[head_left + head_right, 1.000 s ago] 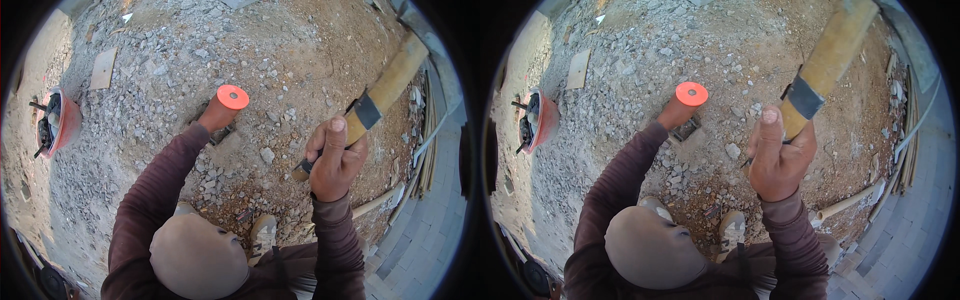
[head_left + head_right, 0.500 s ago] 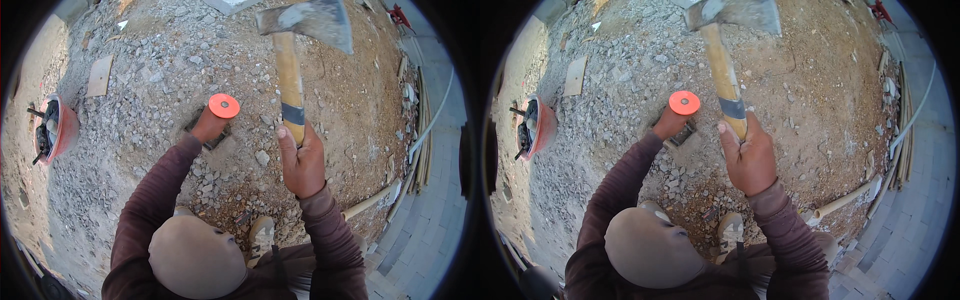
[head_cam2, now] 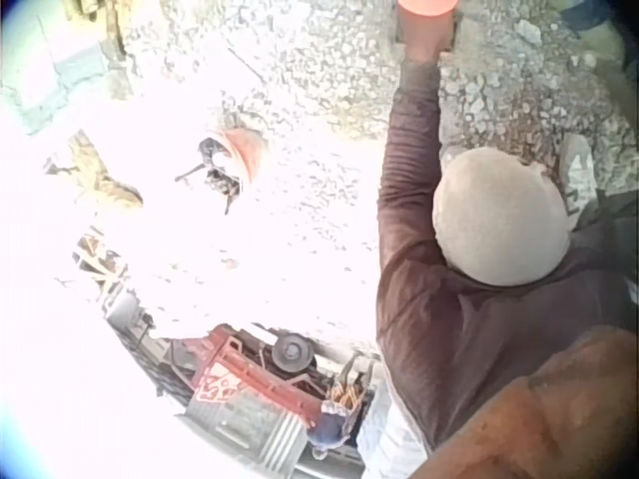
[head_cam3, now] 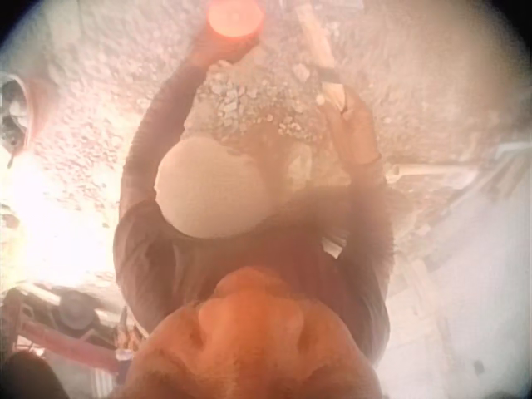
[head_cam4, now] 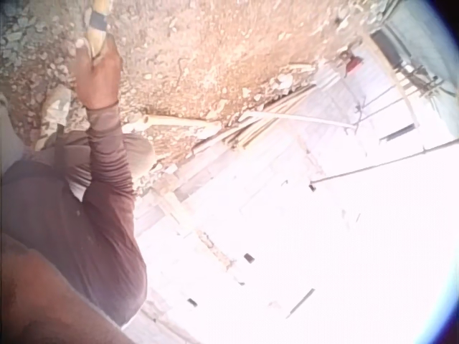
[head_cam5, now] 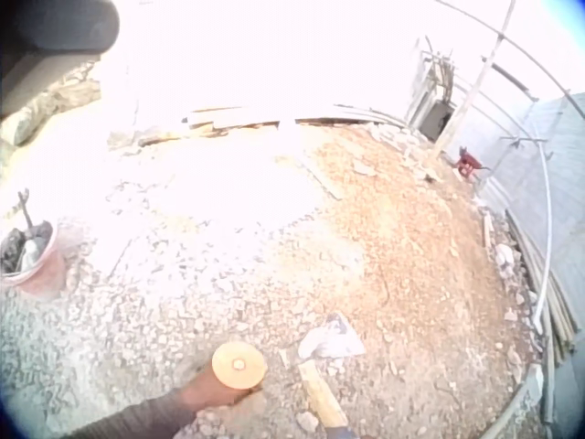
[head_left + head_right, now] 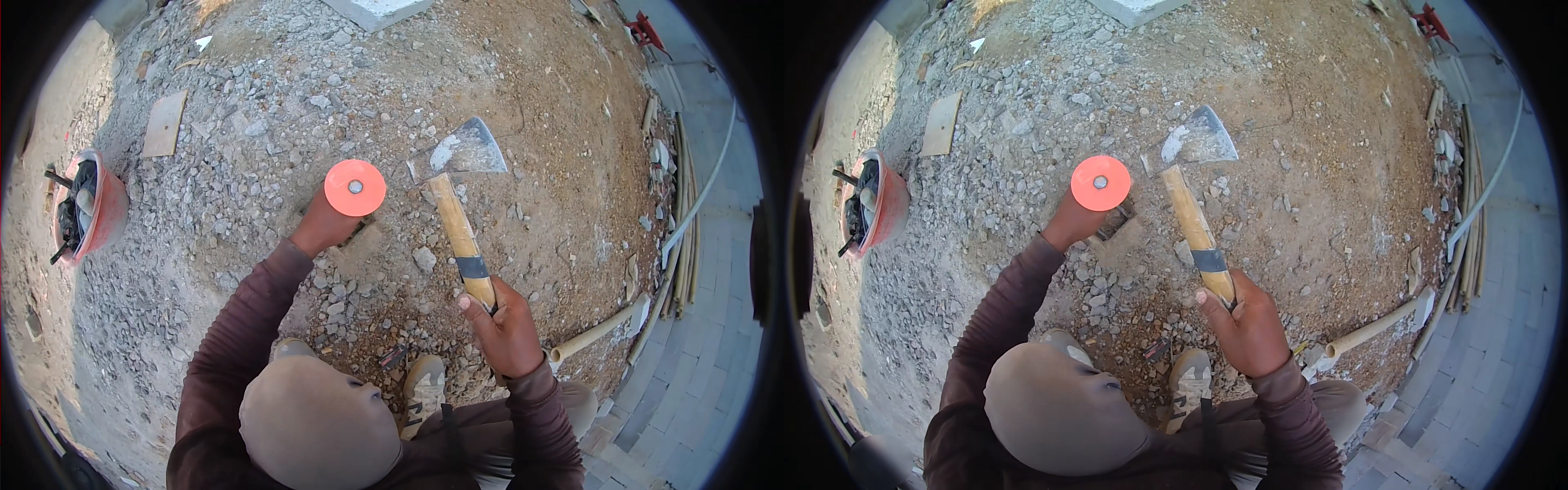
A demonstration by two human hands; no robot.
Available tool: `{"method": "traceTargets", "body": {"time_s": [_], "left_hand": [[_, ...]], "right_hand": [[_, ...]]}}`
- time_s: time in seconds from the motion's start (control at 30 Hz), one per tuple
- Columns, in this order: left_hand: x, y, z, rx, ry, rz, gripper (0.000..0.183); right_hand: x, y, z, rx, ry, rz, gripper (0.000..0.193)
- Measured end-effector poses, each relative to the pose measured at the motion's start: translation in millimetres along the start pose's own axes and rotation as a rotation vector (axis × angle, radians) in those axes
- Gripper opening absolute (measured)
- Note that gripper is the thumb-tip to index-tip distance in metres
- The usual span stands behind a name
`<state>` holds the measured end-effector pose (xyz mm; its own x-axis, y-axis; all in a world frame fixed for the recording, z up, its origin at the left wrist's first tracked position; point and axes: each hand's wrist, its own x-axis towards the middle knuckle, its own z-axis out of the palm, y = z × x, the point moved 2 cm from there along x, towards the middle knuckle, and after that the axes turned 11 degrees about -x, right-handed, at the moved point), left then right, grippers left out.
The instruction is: The person places a hand chisel into a hole in the ground and strikes it repeatedly using an axe.
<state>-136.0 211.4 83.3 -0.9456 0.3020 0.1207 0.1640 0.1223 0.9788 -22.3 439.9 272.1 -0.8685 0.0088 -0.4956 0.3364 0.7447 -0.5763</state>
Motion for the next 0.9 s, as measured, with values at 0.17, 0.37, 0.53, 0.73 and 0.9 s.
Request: {"method": "traceTargets", "body": {"time_s": [0.17,0.37,0.53,0.73,0.9], "left_hand": [[13,-27,10,0.117,0.008,0.113,0.024],[10,-36,0,0.164,-0.129,-0.042,0.024],[7,-51,-1,0.157,-0.099,0.033,0.026],[-1,-41,15,-0.089,0.026,-0.011,0.037],[-24,-33,21,-0.043,-0.008,-0.166,0.028]], "right_hand": [[-2,-3,-4,0.016,-0.034,-0.014,0.026],[20,-71,-36,0.24,0.272,-0.173,0.025],[40,-83,-1,0.206,0.489,-0.515,0.025],[57,-5,18,-0.443,-0.116,-0.131,0.028],[27,-29,-8,-0.259,0.084,-0.187,0.024]]}}
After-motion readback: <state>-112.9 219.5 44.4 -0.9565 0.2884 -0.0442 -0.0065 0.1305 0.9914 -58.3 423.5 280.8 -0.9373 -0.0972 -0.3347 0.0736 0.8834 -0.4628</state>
